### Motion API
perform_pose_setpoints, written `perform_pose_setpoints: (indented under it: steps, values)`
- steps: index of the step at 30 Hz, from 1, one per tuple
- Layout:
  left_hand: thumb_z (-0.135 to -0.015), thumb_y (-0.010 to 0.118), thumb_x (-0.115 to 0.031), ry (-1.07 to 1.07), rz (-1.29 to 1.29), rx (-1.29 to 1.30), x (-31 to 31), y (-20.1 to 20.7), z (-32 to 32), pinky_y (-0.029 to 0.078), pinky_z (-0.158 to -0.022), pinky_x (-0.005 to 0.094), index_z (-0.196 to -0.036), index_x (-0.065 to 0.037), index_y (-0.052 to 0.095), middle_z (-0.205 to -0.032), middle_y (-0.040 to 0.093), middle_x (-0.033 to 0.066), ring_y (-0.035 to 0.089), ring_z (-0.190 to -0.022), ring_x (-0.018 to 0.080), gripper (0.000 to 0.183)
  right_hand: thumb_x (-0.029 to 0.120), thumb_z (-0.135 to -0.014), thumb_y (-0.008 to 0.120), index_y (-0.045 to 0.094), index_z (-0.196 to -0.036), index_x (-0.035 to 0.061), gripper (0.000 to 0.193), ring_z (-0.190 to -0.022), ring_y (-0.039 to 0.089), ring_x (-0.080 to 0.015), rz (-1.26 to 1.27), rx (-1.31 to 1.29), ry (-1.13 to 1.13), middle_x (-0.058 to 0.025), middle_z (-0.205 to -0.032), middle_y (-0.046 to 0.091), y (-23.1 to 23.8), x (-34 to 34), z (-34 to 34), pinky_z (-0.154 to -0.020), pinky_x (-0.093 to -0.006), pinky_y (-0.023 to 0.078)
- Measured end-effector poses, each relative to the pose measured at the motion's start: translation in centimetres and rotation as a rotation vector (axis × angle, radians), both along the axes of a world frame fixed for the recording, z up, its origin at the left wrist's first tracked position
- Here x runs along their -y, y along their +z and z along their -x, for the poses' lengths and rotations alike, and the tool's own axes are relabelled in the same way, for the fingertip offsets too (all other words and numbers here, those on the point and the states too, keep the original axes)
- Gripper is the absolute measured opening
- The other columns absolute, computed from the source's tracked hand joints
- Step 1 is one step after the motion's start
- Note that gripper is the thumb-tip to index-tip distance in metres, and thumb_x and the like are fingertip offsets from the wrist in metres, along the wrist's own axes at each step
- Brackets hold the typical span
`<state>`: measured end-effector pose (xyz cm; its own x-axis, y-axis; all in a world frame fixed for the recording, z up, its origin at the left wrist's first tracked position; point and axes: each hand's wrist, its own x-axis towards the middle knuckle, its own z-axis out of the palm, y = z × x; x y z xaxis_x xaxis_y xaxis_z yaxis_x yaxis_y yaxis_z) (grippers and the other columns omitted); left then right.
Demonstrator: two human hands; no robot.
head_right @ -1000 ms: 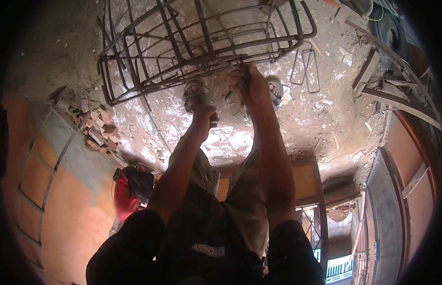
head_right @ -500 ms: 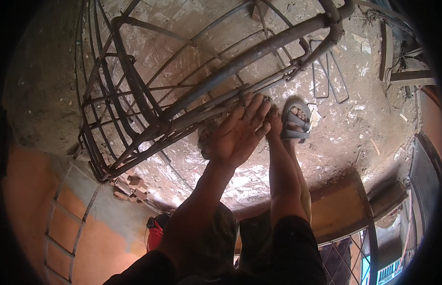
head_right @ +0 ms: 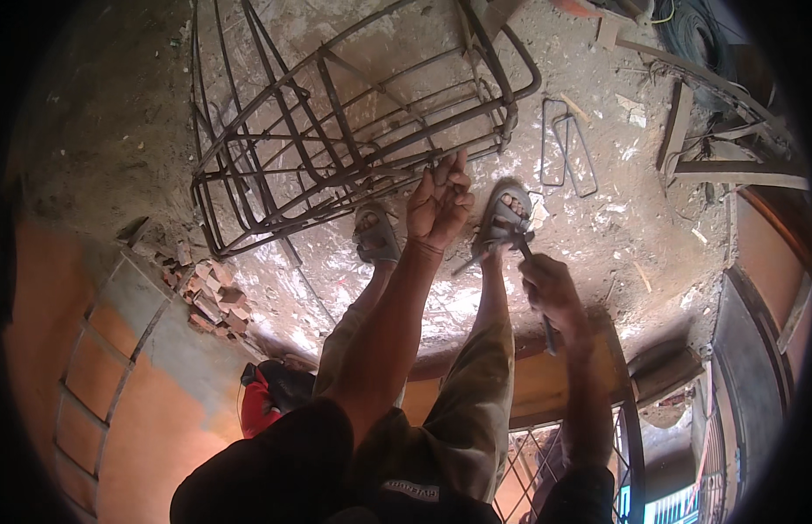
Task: The person assembles a metal frame by bending and connecting metal rods using a hammer. They repeatedly adjust the frame's position and secure joints by striking them with the hammer.
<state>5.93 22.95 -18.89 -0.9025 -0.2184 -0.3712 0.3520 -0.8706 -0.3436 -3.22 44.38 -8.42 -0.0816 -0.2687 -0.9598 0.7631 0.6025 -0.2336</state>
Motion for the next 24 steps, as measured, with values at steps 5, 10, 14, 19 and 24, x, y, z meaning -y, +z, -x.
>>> perform_pose_setpoints:
  steps: [5, 10, 14, 19, 24]
  values:
    - [-0.095, 0.057, -0.028, -0.040, -0.025, 0.041, 0.2, -0.1, -0.2, 0.043, -0.075, 0.0296, -0.114, -0.002, 0.058, -0.101, 0.053, 0.0036, 0.048, -0.092, 0.0146, 0.032, 0.018, -0.091, 0.059, 0.062, -0.094, -0.0015, 0.020, -0.042, 0.044, -0.0079, 0.142, 0.391, 0.316, -0.0047, -0.062, 0.054, 12.1, -2.3, 8.0, -0.037, -0.0238, 0.033]
    - [-0.092, 0.061, -0.016, -0.068, 0.103, 0.296, 0.5, -0.3, -1.1, 0.043, -0.065, 0.0253, -0.096, -0.004, 0.060, -0.084, 0.054, 0.0025, 0.050, -0.077, 0.0129, 0.013, 0.014, -0.091, 0.060, 0.062, -0.106, -0.0014, 0.022, -0.054, 0.055, -0.0107, 0.287, 0.540, 0.356, -0.0073, -0.067, 0.059, 11.6, -5.2, 3.9, -0.051, -0.0240, 0.045]
    - [-0.088, 0.064, -0.009, -0.083, 0.346, 0.648, 0.9, 0.8, -0.6, 0.044, -0.057, 0.0245, -0.092, -0.006, 0.060, -0.077, 0.058, 0.0026, 0.052, -0.067, 0.0121, 0.006, 0.019, -0.092, 0.061, 0.059, -0.105, -0.0004, 0.023, -0.074, 0.061, -0.0113, 0.282, 0.275, -0.042, -0.0071, -0.084, 0.064, 9.3, -4.1, -8.3, -0.070, -0.0251, 0.050]
    - [-0.083, 0.067, -0.006, -0.134, 0.590, 1.015, 0.3, 3.4, 0.6, 0.045, -0.054, 0.0256, -0.090, -0.005, 0.062, -0.077, 0.059, 0.0022, 0.053, -0.064, 0.0118, 0.008, 0.008, -0.084, 0.067, 0.057, -0.103, -0.0015, 0.024, -0.072, 0.063, -0.0145, 0.280, 0.349, -0.074, -0.0087, -0.085, 0.065, 8.0, -2.0, -11.5, -0.068, -0.0282, 0.052]
    - [-0.083, 0.067, -0.004, -0.224, 0.528, 1.060, 0.8, 4.6, 0.7, 0.045, -0.055, 0.0261, -0.089, -0.003, 0.064, -0.077, 0.059, 0.0025, 0.053, -0.064, 0.0122, 0.007, 0.004, -0.083, 0.063, 0.058, -0.099, 0.0010, 0.017, -0.077, 0.067, -0.0197, 0.200, 0.314, -0.263, -0.0102, -0.083, 0.065, 8.3, 1.4, -7.6, -0.065, -0.0295, 0.053]
